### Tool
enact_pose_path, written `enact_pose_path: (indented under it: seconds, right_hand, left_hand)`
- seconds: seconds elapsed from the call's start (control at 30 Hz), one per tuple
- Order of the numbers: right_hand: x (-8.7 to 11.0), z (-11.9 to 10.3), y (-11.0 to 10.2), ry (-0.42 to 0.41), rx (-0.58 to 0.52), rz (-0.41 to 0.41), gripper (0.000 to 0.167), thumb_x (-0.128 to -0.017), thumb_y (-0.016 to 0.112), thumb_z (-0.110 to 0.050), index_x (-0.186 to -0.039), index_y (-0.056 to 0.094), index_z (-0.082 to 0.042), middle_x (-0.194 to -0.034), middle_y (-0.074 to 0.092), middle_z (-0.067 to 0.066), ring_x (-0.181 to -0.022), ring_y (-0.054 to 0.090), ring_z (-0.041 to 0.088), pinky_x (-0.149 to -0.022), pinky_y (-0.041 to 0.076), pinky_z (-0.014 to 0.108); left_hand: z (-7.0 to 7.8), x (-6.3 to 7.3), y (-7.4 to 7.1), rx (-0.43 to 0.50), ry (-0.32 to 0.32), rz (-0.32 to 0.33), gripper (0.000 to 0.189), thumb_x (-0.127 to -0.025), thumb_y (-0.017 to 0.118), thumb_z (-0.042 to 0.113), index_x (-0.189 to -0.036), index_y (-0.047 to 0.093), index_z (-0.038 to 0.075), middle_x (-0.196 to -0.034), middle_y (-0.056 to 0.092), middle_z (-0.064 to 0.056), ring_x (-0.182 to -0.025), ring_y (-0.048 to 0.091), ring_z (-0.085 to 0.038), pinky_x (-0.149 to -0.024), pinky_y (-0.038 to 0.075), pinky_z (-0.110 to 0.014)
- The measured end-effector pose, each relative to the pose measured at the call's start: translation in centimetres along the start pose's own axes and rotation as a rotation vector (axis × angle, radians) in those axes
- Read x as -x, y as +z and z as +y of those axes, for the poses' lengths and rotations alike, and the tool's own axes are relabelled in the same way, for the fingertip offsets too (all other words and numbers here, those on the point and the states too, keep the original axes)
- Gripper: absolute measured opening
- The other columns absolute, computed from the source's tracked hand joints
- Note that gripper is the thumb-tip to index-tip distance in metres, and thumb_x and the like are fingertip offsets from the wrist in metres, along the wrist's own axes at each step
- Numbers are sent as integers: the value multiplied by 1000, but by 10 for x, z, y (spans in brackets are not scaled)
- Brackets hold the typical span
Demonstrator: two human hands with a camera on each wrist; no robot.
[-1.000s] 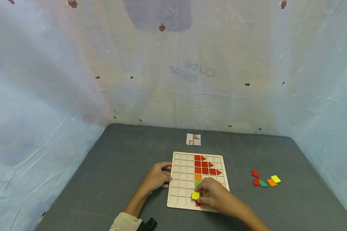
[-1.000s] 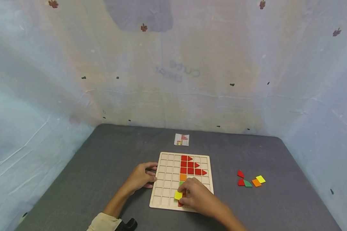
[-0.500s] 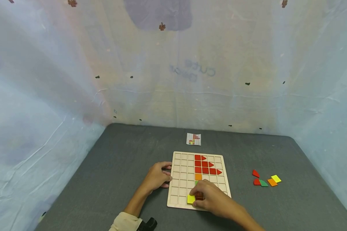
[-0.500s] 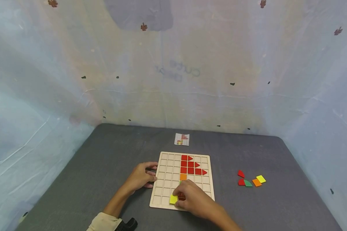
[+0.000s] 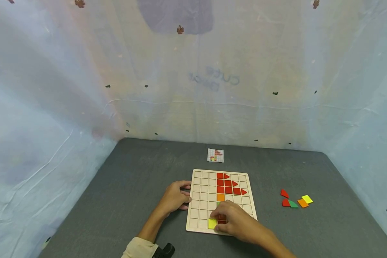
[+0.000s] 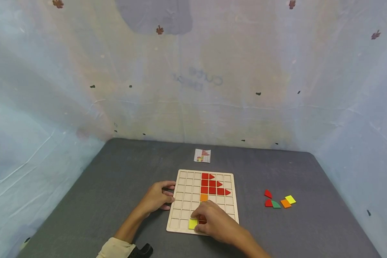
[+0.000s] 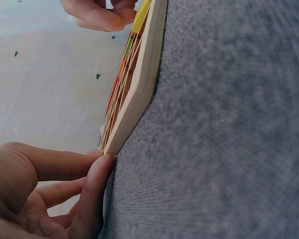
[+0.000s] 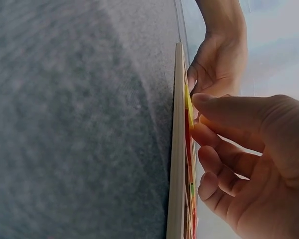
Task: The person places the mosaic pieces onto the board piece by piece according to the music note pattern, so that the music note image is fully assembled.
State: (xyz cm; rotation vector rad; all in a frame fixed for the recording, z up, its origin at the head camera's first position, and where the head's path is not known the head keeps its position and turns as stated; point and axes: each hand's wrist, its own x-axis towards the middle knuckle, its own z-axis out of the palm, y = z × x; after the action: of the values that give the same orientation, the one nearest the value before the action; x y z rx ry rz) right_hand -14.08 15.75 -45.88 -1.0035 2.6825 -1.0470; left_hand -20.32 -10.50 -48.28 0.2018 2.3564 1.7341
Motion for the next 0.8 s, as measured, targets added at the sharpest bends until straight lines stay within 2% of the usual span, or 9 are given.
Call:
enact_pose_path:
  seconds: [0.37, 0.57, 0.8]
  right_hand:
    - [1, 1, -2, 13, 1, -2, 24, -87, 88, -17, -110, 78, -16, -98, 67, -12, -88, 55, 3, -76, 50, 22]
    - [5, 7, -9, 60, -35, 27, 24, -89, 87, -19, -111, 78, -16, -103, 70, -9, -91, 60, 7, -80, 55, 25]
    - [11, 20, -19, 80, -54, 87, 22, -89, 85, -14, -111, 79, -14, -103, 73, -7, -91, 63, 10, -80, 57, 29]
  left_hand:
    - [-3, -2, -1, -14, 2, -7, 63, -85, 75, -4, -145, 60, -3, -133, 62, -19, -107, 69, -26, -60, 65, -35]
    - [-3, -2, -1, -10, -1, -5, 63, -84, 76, -4, -145, 60, -3, -134, 62, -20, -105, 70, -25, -60, 65, -35]
    - [-1, 0, -1, 5, 9, -9, 64, -84, 77, -4, -145, 59, -5, -134, 62, -20, -105, 70, -27, -60, 65, -37]
